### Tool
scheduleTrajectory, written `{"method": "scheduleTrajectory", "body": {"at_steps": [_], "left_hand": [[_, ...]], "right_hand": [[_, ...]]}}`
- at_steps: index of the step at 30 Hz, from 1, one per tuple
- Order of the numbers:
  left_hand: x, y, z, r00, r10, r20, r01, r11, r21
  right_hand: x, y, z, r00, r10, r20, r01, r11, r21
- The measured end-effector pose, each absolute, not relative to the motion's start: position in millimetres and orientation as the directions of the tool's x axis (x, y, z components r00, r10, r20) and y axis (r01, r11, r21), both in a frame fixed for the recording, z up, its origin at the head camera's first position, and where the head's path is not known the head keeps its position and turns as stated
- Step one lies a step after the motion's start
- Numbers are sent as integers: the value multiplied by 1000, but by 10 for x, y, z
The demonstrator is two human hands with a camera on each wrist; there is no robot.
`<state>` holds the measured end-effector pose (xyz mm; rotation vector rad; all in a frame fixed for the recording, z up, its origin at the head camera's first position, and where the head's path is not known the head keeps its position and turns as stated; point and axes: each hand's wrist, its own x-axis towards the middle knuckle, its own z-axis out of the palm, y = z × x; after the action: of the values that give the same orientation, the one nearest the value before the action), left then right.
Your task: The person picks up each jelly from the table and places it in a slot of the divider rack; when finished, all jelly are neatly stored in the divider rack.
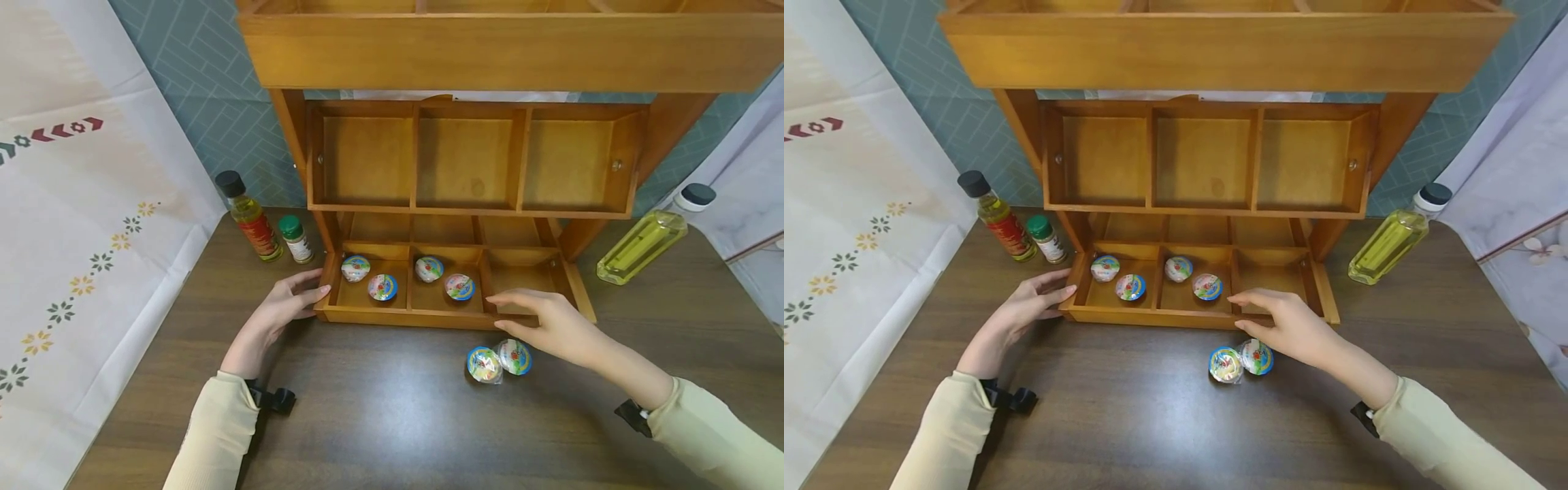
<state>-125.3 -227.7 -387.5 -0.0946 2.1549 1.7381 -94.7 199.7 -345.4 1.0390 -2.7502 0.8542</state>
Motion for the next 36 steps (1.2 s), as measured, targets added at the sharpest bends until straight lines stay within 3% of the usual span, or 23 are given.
{"method": "scheduleTrajectory", "body": {"at_steps": [16,36], "left_hand": [[-1230,-2303,-3873,-932,164,-322,-279,242,929],[-1246,-2276,-3874,-929,177,-324,-279,236,931]], "right_hand": [[-593,2236,-3640,-745,-614,260,-655,601,-459],[-612,2248,-3776,-758,-622,196,-636,639,-433]]}}
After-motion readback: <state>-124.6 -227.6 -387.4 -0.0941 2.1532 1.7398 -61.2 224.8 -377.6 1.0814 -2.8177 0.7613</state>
